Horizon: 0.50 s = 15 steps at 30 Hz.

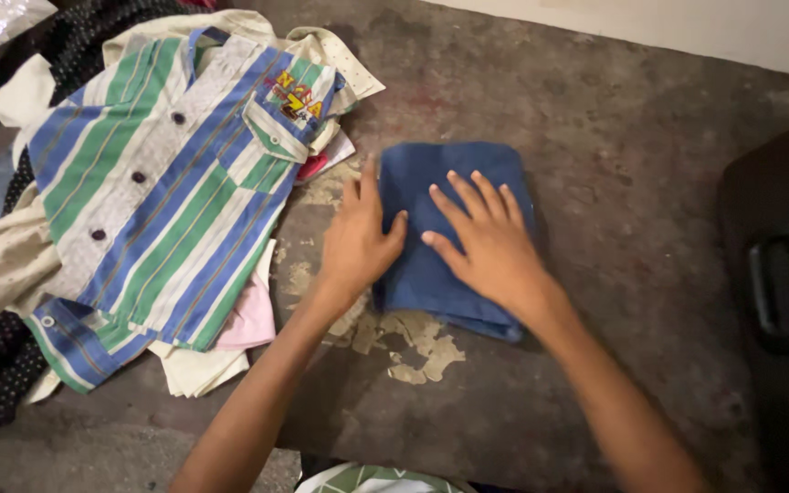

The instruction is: The person folds several garments including black pants, grey trousers, and two pairs of jeans on a worn table surface. Each item is smoothed, folded into a compact rectangle, and placed into an open suitcase.

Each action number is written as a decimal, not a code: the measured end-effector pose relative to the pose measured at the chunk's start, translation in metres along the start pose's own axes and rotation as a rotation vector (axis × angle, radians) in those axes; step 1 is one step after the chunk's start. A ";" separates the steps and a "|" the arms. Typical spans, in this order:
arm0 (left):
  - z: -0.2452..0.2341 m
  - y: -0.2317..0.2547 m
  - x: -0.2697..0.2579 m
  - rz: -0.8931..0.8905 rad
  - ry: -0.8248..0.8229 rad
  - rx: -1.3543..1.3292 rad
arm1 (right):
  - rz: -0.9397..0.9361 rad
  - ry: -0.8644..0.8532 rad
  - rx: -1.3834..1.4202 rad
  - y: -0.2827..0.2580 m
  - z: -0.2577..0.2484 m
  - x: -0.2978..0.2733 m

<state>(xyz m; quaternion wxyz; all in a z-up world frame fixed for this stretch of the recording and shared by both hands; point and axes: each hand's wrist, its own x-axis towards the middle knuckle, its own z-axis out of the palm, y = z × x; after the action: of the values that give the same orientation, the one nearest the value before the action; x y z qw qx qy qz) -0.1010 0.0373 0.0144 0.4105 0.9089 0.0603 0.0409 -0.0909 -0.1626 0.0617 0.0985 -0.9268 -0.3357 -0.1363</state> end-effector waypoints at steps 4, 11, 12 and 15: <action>0.003 0.015 -0.004 0.406 0.203 0.164 | 0.013 0.077 0.043 0.001 0.025 -0.017; 0.032 0.003 0.007 0.412 0.231 0.035 | -0.084 0.051 0.107 0.012 0.019 -0.016; 0.036 0.000 0.007 0.436 0.260 -0.016 | -0.102 0.050 0.118 0.014 0.018 -0.016; 0.050 -0.005 0.008 0.450 0.333 -0.141 | -0.141 0.046 0.128 0.021 0.018 -0.012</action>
<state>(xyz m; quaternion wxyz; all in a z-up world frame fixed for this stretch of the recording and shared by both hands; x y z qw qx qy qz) -0.0868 0.0044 -0.0224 0.4375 0.8496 -0.0796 0.2836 -0.0825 -0.1805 0.0390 0.1555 -0.8893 -0.4058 -0.1422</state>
